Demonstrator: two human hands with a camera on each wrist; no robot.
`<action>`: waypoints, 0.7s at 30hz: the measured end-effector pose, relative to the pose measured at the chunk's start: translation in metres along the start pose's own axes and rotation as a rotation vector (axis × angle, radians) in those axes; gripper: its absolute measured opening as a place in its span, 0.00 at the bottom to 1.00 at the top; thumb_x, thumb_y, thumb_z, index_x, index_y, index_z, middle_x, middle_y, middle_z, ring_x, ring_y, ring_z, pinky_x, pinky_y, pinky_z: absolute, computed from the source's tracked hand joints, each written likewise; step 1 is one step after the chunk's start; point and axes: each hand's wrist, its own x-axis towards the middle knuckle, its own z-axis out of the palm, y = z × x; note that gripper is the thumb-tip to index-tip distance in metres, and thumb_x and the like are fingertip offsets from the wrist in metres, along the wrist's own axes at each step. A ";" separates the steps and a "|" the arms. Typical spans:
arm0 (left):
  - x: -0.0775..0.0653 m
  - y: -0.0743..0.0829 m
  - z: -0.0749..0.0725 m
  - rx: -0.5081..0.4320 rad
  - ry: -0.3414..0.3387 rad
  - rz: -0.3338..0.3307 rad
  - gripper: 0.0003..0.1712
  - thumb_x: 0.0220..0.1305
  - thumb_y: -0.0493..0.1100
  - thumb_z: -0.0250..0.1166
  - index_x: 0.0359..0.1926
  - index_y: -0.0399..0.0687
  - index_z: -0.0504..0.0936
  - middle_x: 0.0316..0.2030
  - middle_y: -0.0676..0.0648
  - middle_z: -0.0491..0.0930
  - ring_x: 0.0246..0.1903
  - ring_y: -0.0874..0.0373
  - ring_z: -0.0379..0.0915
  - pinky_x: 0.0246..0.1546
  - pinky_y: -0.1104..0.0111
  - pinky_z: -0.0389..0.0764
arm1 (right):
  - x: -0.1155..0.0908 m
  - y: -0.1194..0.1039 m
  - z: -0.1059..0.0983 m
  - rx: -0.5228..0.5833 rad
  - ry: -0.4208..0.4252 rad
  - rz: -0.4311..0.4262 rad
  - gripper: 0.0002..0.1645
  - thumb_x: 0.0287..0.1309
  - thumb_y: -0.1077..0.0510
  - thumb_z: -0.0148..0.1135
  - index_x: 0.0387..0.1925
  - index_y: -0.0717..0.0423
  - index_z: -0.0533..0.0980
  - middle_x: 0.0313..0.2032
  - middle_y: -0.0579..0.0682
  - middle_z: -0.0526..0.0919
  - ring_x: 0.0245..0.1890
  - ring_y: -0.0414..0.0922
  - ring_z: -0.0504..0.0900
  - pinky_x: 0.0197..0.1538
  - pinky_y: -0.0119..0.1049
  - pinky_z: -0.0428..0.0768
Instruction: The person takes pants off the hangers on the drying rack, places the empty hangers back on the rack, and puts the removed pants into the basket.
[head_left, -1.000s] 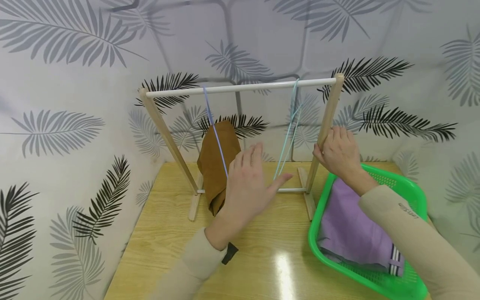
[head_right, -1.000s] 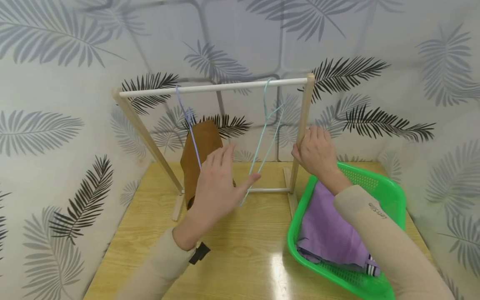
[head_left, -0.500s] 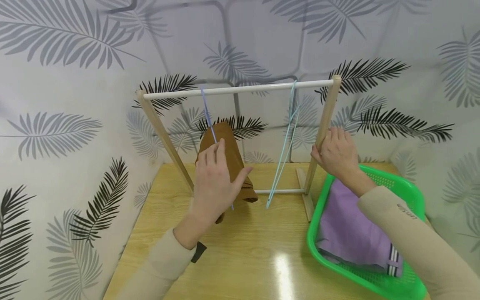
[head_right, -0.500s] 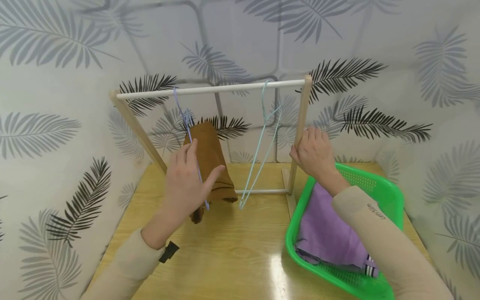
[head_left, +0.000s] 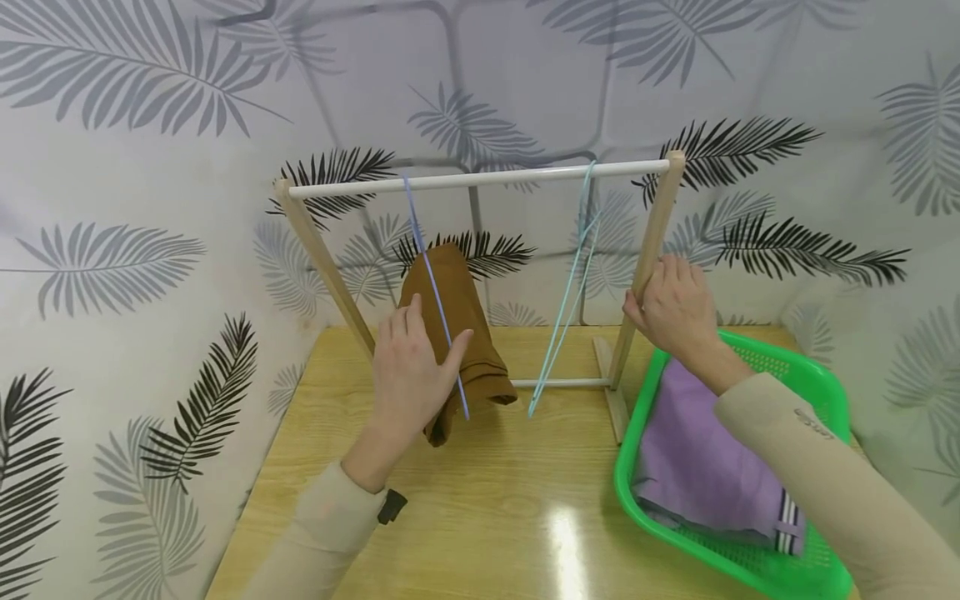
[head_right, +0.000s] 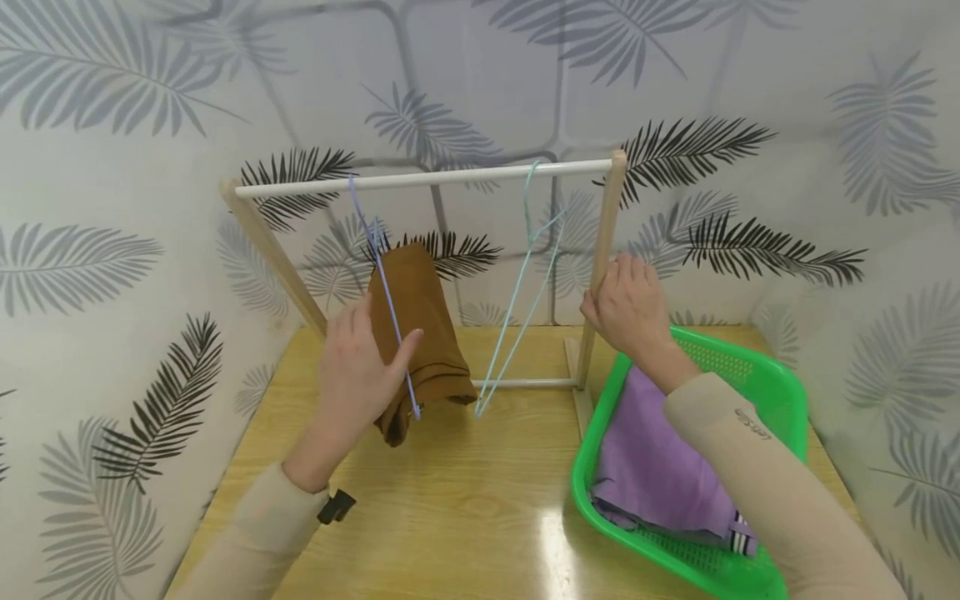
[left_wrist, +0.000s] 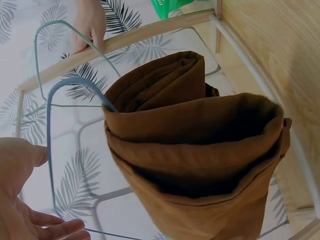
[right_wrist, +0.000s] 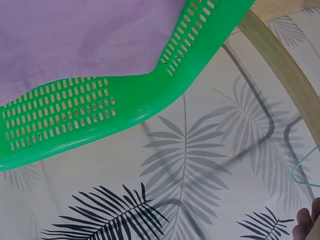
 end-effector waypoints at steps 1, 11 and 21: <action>-0.001 -0.001 0.002 0.000 -0.003 -0.006 0.47 0.71 0.62 0.67 0.69 0.24 0.71 0.54 0.28 0.82 0.55 0.33 0.77 0.60 0.49 0.81 | 0.000 0.000 0.000 0.001 0.001 0.001 0.28 0.64 0.46 0.55 0.32 0.73 0.71 0.29 0.65 0.74 0.28 0.62 0.74 0.31 0.51 0.73; -0.006 0.000 0.017 -0.088 -0.038 -0.096 0.46 0.72 0.62 0.65 0.71 0.26 0.69 0.56 0.29 0.81 0.53 0.34 0.77 0.57 0.50 0.82 | -0.001 0.000 0.001 -0.010 0.002 0.015 0.29 0.63 0.47 0.58 0.34 0.75 0.72 0.29 0.65 0.75 0.29 0.63 0.75 0.32 0.51 0.74; -0.010 0.010 0.025 -0.123 -0.023 -0.095 0.36 0.78 0.57 0.60 0.67 0.28 0.74 0.53 0.31 0.82 0.47 0.36 0.78 0.45 0.50 0.82 | -0.002 -0.001 0.002 -0.010 0.009 0.013 0.30 0.64 0.47 0.56 0.35 0.76 0.72 0.30 0.67 0.76 0.30 0.64 0.76 0.32 0.52 0.74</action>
